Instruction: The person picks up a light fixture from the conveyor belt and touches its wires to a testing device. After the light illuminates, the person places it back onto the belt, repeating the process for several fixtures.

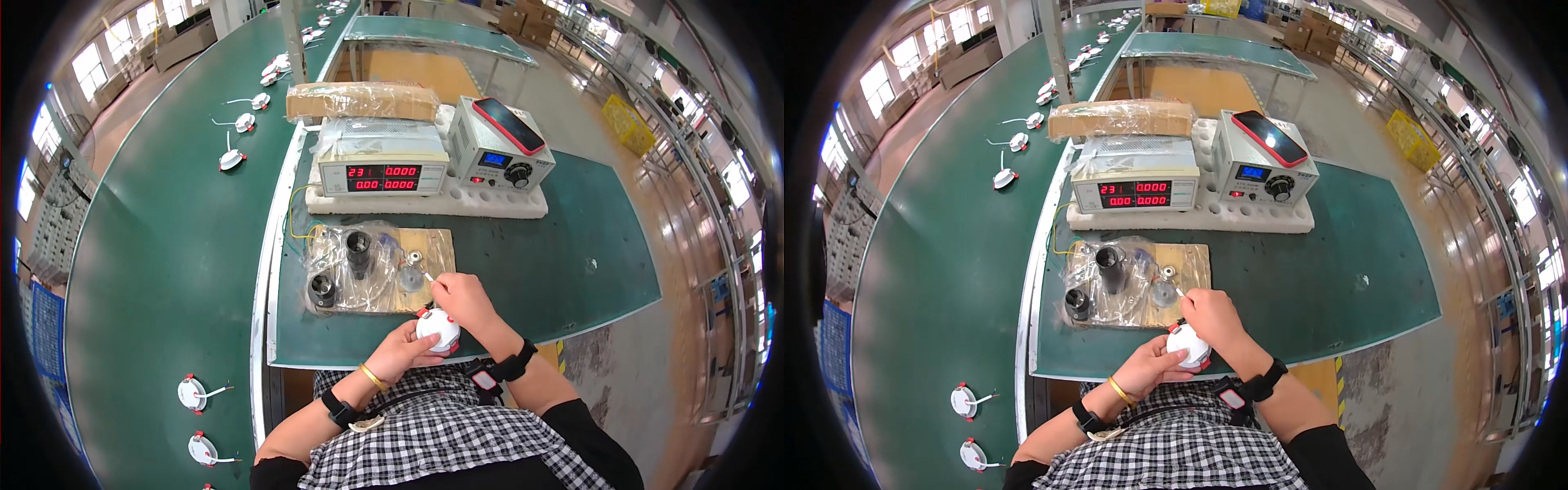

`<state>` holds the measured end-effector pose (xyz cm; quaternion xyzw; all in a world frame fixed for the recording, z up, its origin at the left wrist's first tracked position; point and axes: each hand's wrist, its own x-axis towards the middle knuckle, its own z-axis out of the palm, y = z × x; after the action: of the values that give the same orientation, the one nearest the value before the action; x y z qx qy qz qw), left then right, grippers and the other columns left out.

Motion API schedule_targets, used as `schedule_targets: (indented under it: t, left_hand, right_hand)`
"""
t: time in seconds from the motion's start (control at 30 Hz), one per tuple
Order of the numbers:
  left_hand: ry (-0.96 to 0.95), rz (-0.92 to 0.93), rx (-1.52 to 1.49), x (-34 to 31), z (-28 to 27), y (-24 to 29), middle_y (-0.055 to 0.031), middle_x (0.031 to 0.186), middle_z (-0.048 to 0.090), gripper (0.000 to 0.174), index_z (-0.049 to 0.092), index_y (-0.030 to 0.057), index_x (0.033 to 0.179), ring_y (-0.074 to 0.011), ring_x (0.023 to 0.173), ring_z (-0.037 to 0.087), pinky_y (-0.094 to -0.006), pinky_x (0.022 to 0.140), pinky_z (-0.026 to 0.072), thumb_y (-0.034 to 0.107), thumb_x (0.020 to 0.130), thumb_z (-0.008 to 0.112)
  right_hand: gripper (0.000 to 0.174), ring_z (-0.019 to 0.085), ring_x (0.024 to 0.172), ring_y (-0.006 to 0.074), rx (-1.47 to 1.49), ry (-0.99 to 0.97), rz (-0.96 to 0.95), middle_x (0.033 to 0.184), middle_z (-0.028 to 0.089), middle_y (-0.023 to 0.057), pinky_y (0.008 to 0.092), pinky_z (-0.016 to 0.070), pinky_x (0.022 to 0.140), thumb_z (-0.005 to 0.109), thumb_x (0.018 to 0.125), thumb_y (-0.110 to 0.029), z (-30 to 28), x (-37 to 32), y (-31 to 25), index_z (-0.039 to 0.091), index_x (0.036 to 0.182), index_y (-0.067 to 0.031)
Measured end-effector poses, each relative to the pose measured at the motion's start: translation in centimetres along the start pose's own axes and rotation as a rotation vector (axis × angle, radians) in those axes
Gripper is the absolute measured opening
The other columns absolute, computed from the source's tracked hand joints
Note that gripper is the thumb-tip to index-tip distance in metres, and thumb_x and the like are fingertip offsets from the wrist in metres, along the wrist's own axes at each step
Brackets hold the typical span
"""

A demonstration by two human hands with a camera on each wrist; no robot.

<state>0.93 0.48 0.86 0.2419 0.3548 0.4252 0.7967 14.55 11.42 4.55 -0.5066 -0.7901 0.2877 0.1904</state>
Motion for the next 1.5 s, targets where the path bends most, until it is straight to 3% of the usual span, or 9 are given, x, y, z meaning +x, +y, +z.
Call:
schedule_targets:
  t: [0.13,0.2,0.33,0.37,0.47,0.53,0.93,1.23,1.5]
  left_hand:
    - [0.005,-0.010,-0.007,0.0,0.2,0.4,-0.0148,0.116,0.057,0.044,0.037,-0.0004,0.128,-0.0232,0.099,0.063,-0.0303,0.084,0.0550,0.020,0.094,0.056]
    - [-0.005,0.002,-0.046,0.0,0.2,0.4,-0.0149,0.116,0.057,0.042,0.037,0.0005,0.127,-0.0226,0.098,0.064,-0.0305,0.085,0.0548,0.019,0.094,0.056]
    - [-0.011,0.030,-0.183,0.5,-0.3,-0.3,-0.0174,0.118,0.056,0.039,0.037,-0.0052,0.127,-0.0273,0.104,0.061,-0.0317,0.093,0.0517,0.013,0.095,0.052]
    - [-0.019,0.030,-0.186,0.4,-0.2,-0.3,-0.0207,0.118,0.055,0.040,0.038,-0.0096,0.126,-0.0294,0.106,0.060,-0.0329,0.095,0.0505,0.015,0.097,0.049]
    - [-0.055,-0.039,-0.368,0.5,-0.7,0.0,-0.0242,0.119,0.054,0.043,0.039,-0.0120,0.125,-0.0309,0.107,0.060,-0.0339,0.095,0.0504,0.021,0.098,0.046]
    - [-0.036,-0.032,-0.333,0.6,-0.8,-0.1,-0.0266,0.118,0.054,0.045,0.041,-0.0139,0.123,-0.0316,0.108,0.060,-0.0341,0.095,0.0504,0.025,0.099,0.044]
    - [0.038,-0.033,-0.178,0.5,-0.2,-0.2,-0.0165,0.116,0.058,0.036,0.046,-0.0085,0.121,-0.0252,0.104,0.062,-0.0300,0.092,0.0520,0.018,0.097,0.050]
    - [-0.003,-0.004,-0.146,0.1,0.2,0.2,-0.0144,0.121,0.055,0.037,0.044,-0.0070,0.123,-0.0228,0.107,0.059,-0.0312,0.094,0.0497,0.015,0.095,0.054]
    - [-0.035,-0.001,-0.088,0.8,-0.6,-0.8,-0.0144,0.121,0.053,0.038,0.042,-0.0080,0.124,-0.0204,0.108,0.058,-0.0285,0.096,0.0483,0.016,0.097,0.050]
  right_hand:
    - [0.025,0.062,0.069,0.0403,-0.079,-0.024,-0.012,0.072,0.062,0.0217,0.0462,0.0513,0.065,0.053,0.084,-0.022,0.6,1.0,0.4,0.064,0.075,-0.0006]
    - [0.025,0.060,0.065,0.0402,-0.071,-0.002,-0.013,0.069,0.059,0.0239,0.0447,0.0485,0.060,0.055,0.082,-0.020,0.8,1.3,0.4,0.062,0.074,0.0025]
    - [0.026,0.063,0.070,0.0402,-0.151,-0.017,-0.081,0.072,0.062,0.0229,0.0473,0.0514,0.068,0.053,0.083,-0.021,0.8,1.7,0.5,0.065,0.073,0.0003]
    - [0.026,0.063,0.070,0.0401,-0.146,-0.024,-0.072,0.072,0.062,0.0230,0.0475,0.0513,0.068,0.054,0.083,-0.021,0.9,1.7,0.5,0.065,0.073,0.0007]
    - [0.026,0.063,0.069,0.0401,-0.146,-0.023,-0.063,0.071,0.062,0.0231,0.0478,0.0511,0.068,0.054,0.082,-0.021,0.8,1.5,0.3,0.065,0.073,0.0009]
    - [0.026,0.063,0.069,0.0402,-0.147,-0.015,-0.070,0.071,0.062,0.0231,0.0479,0.0510,0.068,0.054,0.082,-0.021,0.8,1.6,0.2,0.065,0.072,0.0008]
    - [0.027,0.063,0.068,0.0399,-0.136,-0.017,-0.049,0.071,0.063,0.0227,0.0476,0.0512,0.068,0.053,0.083,-0.021,1.1,1.5,0.4,0.065,0.072,0.0002]
    - [0.028,0.063,0.067,0.0390,-0.111,-0.036,-0.017,0.069,0.062,0.0217,0.0466,0.0513,0.067,0.052,0.084,-0.022,0.7,1.3,-0.1,0.064,0.070,0.0002]
    - [0.028,0.063,0.069,0.0400,-0.153,-0.025,-0.030,0.072,0.063,0.0224,0.0477,0.0511,0.069,0.052,0.083,-0.022,0.9,1.4,0.0,0.065,0.071,-0.0002]
